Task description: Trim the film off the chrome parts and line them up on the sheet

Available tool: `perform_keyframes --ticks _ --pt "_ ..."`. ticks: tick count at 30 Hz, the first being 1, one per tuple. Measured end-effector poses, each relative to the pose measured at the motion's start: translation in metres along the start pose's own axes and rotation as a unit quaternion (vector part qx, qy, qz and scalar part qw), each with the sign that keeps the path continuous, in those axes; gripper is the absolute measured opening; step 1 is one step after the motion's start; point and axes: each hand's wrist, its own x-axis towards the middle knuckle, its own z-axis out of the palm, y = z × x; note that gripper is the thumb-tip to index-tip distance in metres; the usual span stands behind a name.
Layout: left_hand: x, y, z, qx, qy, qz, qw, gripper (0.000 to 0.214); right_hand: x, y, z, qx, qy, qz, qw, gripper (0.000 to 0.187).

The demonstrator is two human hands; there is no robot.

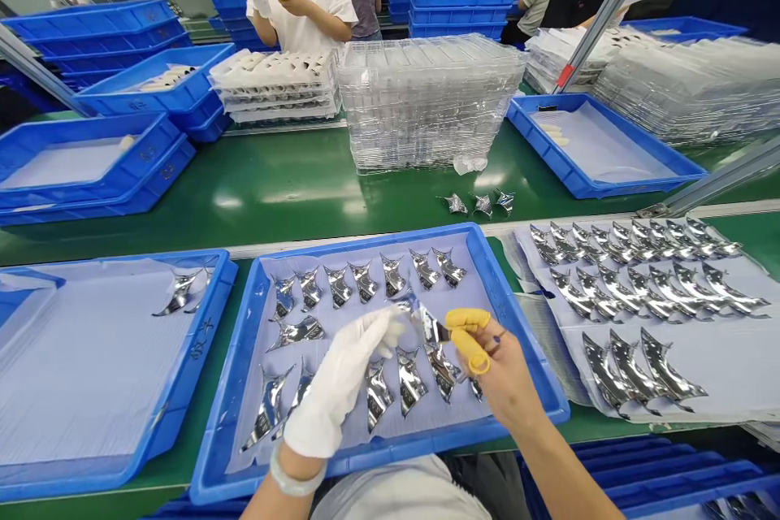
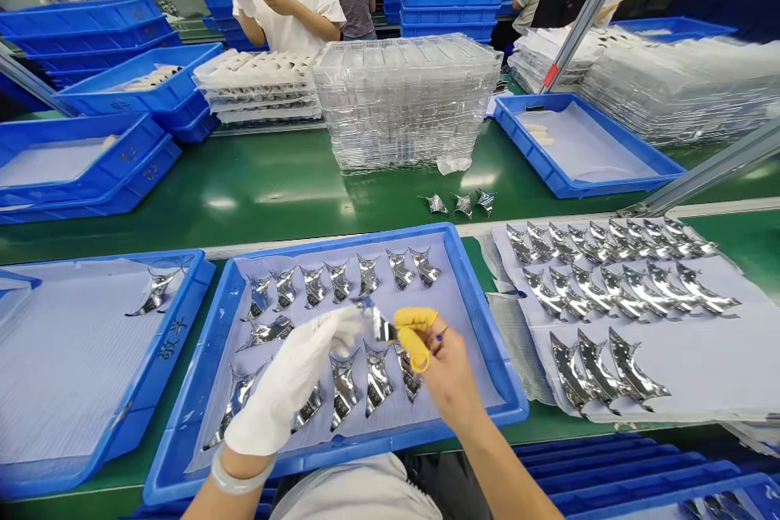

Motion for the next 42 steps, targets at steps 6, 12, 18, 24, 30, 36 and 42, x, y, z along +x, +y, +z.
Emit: perform_keyframes --ticks 6,12,18,24,30,36,42 --pt "-0.006 0.009 0.013 -0.130 0.035 0.015 0.991 0.038 -0.014 0.002 0.026 0.135 -0.103 0.064 0.983 0.038" --pt "-0.008 0.018 0.021 -0.147 0.075 -0.059 0.985 0.038 -0.013 0.007 0.026 0.127 -0.149 0.036 0.980 0.039" --pt "-0.015 0.018 0.024 -0.079 0.081 -0.050 0.992 0.039 -0.012 0.000 0.031 0.045 -0.136 -0.035 0.989 0.033" --pt "-0.017 0.006 0.018 -0.021 0.123 0.066 0.990 0.053 -0.021 -0.012 0.034 -0.155 -0.075 -0.289 0.942 0.016" --pt "-0.020 0.003 0.015 -0.010 0.165 0.121 0.979 0.031 -0.029 -0.015 0.032 -0.301 -0.036 -0.436 0.847 0.023" --pt "-0.024 0.008 0.013 0.056 0.204 0.152 0.965 0.016 -0.031 -0.007 0.028 -0.340 -0.028 -0.468 0.815 0.024" --pt "-0.028 0.006 0.010 0.072 0.187 0.181 0.963 0.021 -0.032 -0.002 0.026 -0.346 -0.026 -0.475 0.809 0.029"
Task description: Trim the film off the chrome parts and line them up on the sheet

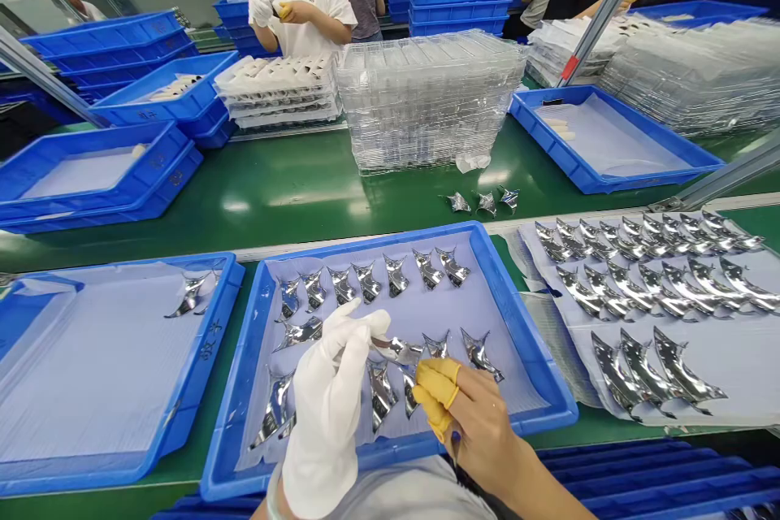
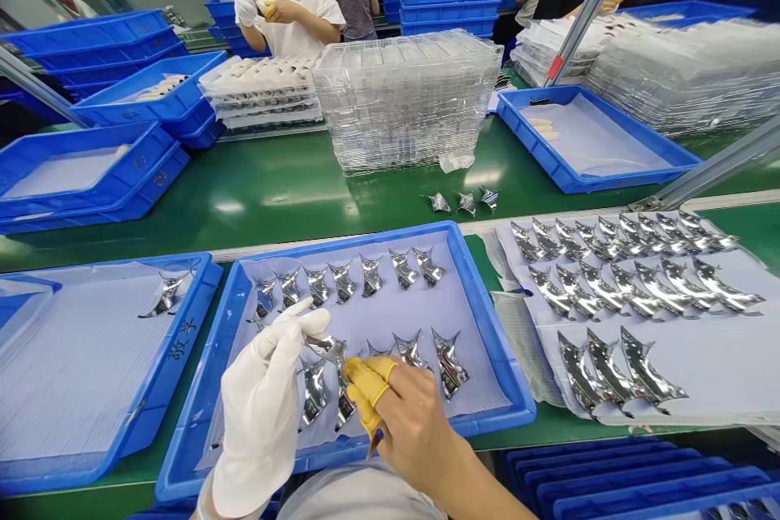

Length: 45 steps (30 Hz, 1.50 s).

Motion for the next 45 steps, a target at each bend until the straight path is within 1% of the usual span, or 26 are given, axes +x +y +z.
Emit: perform_keyframes --ticks 2,4,7,9,11,13,15,17,20,24,27,30,33,36,38,41,43,45 --pt "-0.001 0.000 0.000 0.003 -0.003 0.011 1.000 0.022 0.000 0.000 -0.001 -0.004 0.002 0.000 1.000 0.030" --pt "-0.001 -0.001 0.000 0.013 -0.008 0.017 1.000 0.018 0.001 -0.001 -0.001 -0.005 0.004 0.001 1.000 0.032" --pt "0.000 -0.001 0.002 0.035 -0.007 0.005 0.999 0.014 0.003 -0.003 -0.001 -0.003 0.004 0.001 1.000 0.034" --pt "0.001 0.001 0.004 0.047 0.009 -0.018 0.999 0.014 0.005 -0.006 -0.001 0.004 0.005 -0.001 1.000 0.032" --pt "0.003 0.005 0.004 0.050 0.017 -0.046 0.998 0.020 0.006 -0.009 -0.002 0.017 0.001 0.000 1.000 0.026" --pt "0.004 0.009 0.003 0.037 0.012 -0.084 0.996 0.029 0.007 -0.012 -0.004 0.022 -0.003 0.003 1.000 0.022" --pt "0.004 0.010 0.001 0.016 0.000 -0.122 0.992 0.032 0.008 -0.014 -0.005 0.015 -0.008 0.007 1.000 0.022" --pt "0.003 0.009 -0.002 -0.003 -0.014 -0.140 0.990 0.034 0.008 -0.015 -0.006 0.002 -0.005 0.010 1.000 0.023" --pt "0.003 0.008 -0.003 -0.030 -0.043 -0.130 0.990 0.037 0.008 -0.016 -0.006 -0.004 0.001 0.014 1.000 0.022" --pt "0.004 0.008 0.000 -0.040 -0.068 -0.087 0.993 0.028 0.008 -0.016 -0.008 -0.002 -0.006 0.010 1.000 0.024" --pt "0.004 0.007 0.002 -0.041 -0.058 -0.068 0.995 0.029 0.006 -0.016 -0.010 -0.008 -0.011 -0.003 1.000 0.028" --pt "0.003 0.007 0.001 -0.025 -0.029 -0.069 0.997 0.020 0.005 -0.014 -0.012 -0.007 -0.017 -0.010 1.000 0.031" --pt "0.001 0.007 -0.001 -0.005 -0.009 -0.016 1.000 0.018 0.005 -0.008 -0.008 0.008 -0.012 -0.005 1.000 0.031" --pt "-0.002 0.008 -0.002 0.003 -0.014 0.067 0.998 0.019 0.003 0.001 0.002 0.046 -0.003 0.026 0.999 0.028" --pt "-0.003 0.010 -0.004 0.021 -0.034 0.141 0.989 0.030 0.003 0.007 0.009 0.097 -0.005 0.067 0.993 0.026" --pt "-0.003 0.014 -0.009 0.077 -0.096 0.251 0.960 0.050 0.005 0.012 0.017 0.192 -0.019 0.139 0.971 0.024" --pt "-0.002 0.017 -0.012 0.110 -0.126 0.298 0.940 0.057 0.008 0.013 0.019 0.246 -0.020 0.170 0.954 0.025" --pt "-0.001 0.018 -0.013 0.119 -0.137 0.314 0.932 0.058 0.010 0.012 0.019 0.279 -0.015 0.187 0.942 0.027"
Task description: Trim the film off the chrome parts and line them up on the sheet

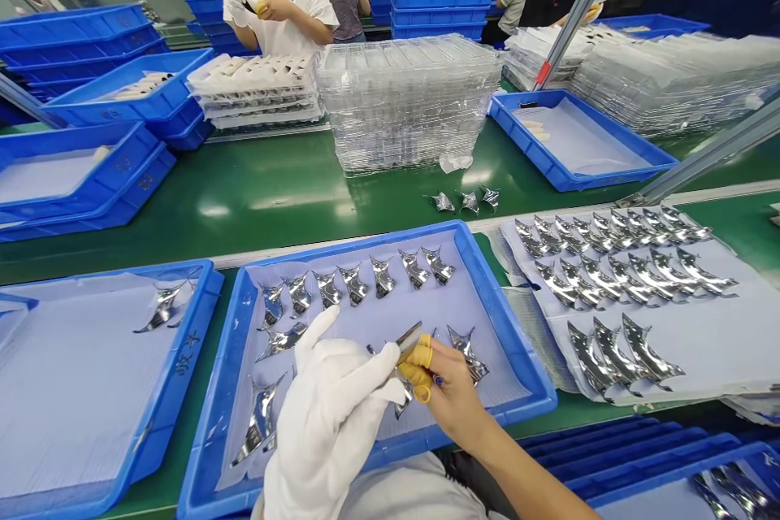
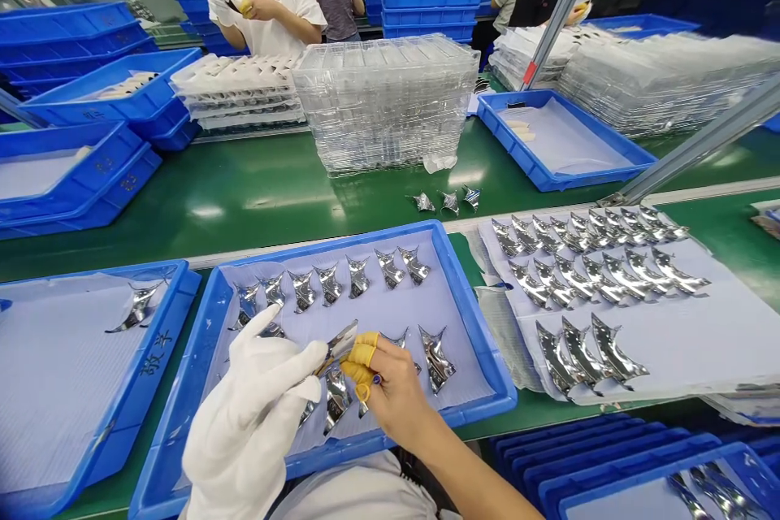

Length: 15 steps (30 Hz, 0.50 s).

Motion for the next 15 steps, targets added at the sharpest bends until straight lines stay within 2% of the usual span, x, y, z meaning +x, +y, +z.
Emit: perform_keyframes --ticks 2,3,5,7,9,11,15 --pt "0.000 -0.001 0.002 -0.016 0.016 -0.025 0.999 0.054 0.001 -0.004 -0.001 0.019 0.002 0.011 1.000 0.029" --pt "-0.001 -0.002 0.004 -0.031 0.035 -0.058 0.997 0.049 0.001 -0.006 -0.001 0.030 0.000 0.016 0.999 0.030" --pt "-0.002 -0.005 0.009 -0.069 0.091 -0.173 0.978 0.031 0.001 -0.012 -0.003 0.061 -0.008 0.033 0.998 0.031" --pt "-0.002 -0.008 0.013 -0.115 0.141 -0.316 0.931 0.012 0.001 -0.018 -0.004 0.097 -0.023 0.065 0.993 0.034" --pt "0.000 -0.009 0.016 -0.163 0.157 -0.420 0.879 0.020 0.001 -0.025 -0.005 0.129 -0.039 0.108 0.985 0.037" --pt "0.003 -0.009 0.016 -0.199 0.153 -0.461 0.851 0.030 0.002 -0.030 -0.005 0.157 -0.048 0.139 0.977 0.039" --pt "0.006 -0.008 0.014 -0.222 0.145 -0.475 0.839 0.033 0.004 -0.037 -0.005 0.170 -0.048 0.139 0.974 0.035"
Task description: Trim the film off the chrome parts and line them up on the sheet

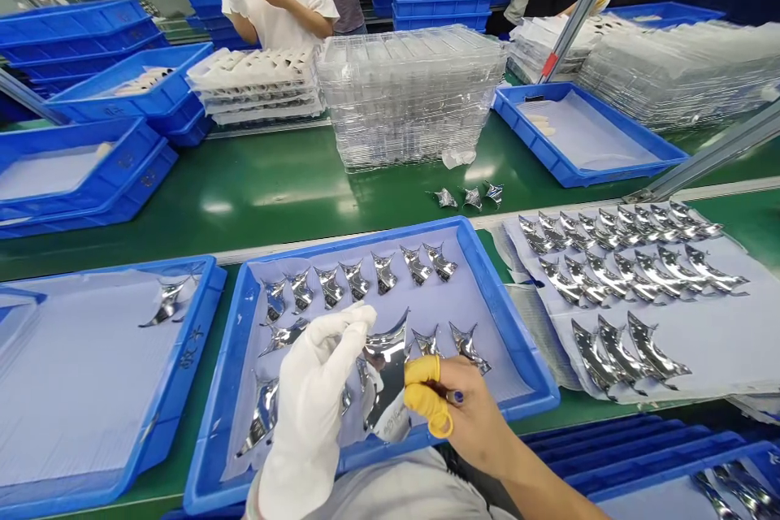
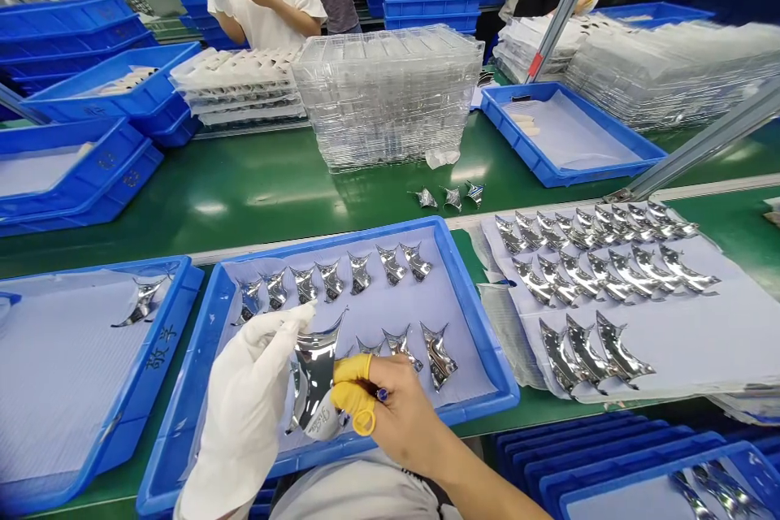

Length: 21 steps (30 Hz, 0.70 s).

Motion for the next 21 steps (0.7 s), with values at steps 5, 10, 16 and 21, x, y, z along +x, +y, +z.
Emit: perform_keyframes --ticks 5,10,16,21 --pt "0.0003 0.0008 -0.0009 -0.028 -0.020 -0.017 0.999 0.039 -0.0006 -0.0040 0.0021 -0.035 0.003 -0.035 0.999 0.027" --pt "0.0001 0.0007 -0.0018 -0.052 -0.024 -0.019 0.998 0.038 -0.0015 -0.0010 0.0025 -0.038 0.001 -0.033 0.999 0.024" --pt "0.0004 0.0018 -0.0026 -0.045 -0.015 -0.018 0.999 0.035 -0.0016 0.0028 0.0015 -0.004 0.014 0.007 1.000 0.026" --pt "0.0018 0.0036 0.0005 -0.038 -0.006 0.019 0.999 0.032 -0.0001 0.0049 -0.0001 0.091 0.011 0.083 0.992 0.031"
